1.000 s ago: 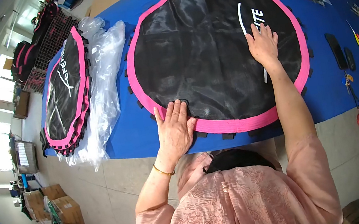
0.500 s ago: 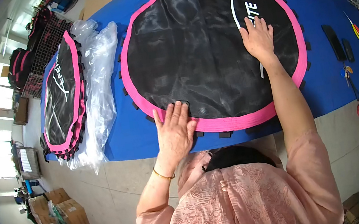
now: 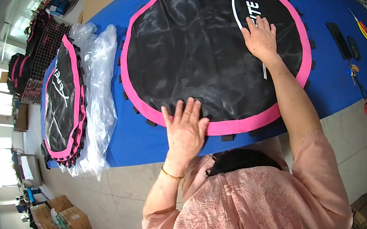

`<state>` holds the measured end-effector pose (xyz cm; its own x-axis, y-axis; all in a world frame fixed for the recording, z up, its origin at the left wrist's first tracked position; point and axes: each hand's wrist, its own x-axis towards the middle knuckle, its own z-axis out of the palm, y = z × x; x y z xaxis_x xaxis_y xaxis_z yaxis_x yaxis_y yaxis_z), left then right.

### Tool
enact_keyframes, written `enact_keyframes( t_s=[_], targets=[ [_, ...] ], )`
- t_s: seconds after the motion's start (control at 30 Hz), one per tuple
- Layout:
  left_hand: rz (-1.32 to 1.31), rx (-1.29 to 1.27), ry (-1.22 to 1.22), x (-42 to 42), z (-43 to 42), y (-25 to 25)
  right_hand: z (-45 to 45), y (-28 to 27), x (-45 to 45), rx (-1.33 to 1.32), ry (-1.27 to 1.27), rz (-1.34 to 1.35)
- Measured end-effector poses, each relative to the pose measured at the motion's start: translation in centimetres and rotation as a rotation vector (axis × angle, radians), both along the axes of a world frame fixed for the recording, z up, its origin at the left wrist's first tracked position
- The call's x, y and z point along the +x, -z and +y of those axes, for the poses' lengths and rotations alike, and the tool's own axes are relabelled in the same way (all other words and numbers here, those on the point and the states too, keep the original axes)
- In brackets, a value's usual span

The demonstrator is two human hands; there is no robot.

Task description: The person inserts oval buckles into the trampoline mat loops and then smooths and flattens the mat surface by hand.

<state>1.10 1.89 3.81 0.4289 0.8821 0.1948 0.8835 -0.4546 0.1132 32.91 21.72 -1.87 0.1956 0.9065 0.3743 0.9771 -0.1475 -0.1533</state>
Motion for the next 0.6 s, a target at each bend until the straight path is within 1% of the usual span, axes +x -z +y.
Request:
enact_keyframes(
  t_s=[0.17, 0.3, 0.43, 0.6],
  targets=[
    [0.046, 0.100, -0.016, -1.2, 3.9, 0.4, 0.0, -0.3, -0.1, -0.017, 0.009, -0.003],
    [0.001, 0.081, -0.002, -0.2, 5.5, 0.7, -0.1, -0.4, -0.1, -0.027, 0.002, -0.002],
    [0.017, 0.032, 0.093, 2.3, 4.0, 0.5, -0.1, -0.5, -0.2, -0.048, 0.021, 0.002],
    [-0.034, 0.021, 0.203, 4.8, 0.8, 0.2, 0.0, -0.4, -0.2, -0.053, 0.022, -0.010]
  ],
)
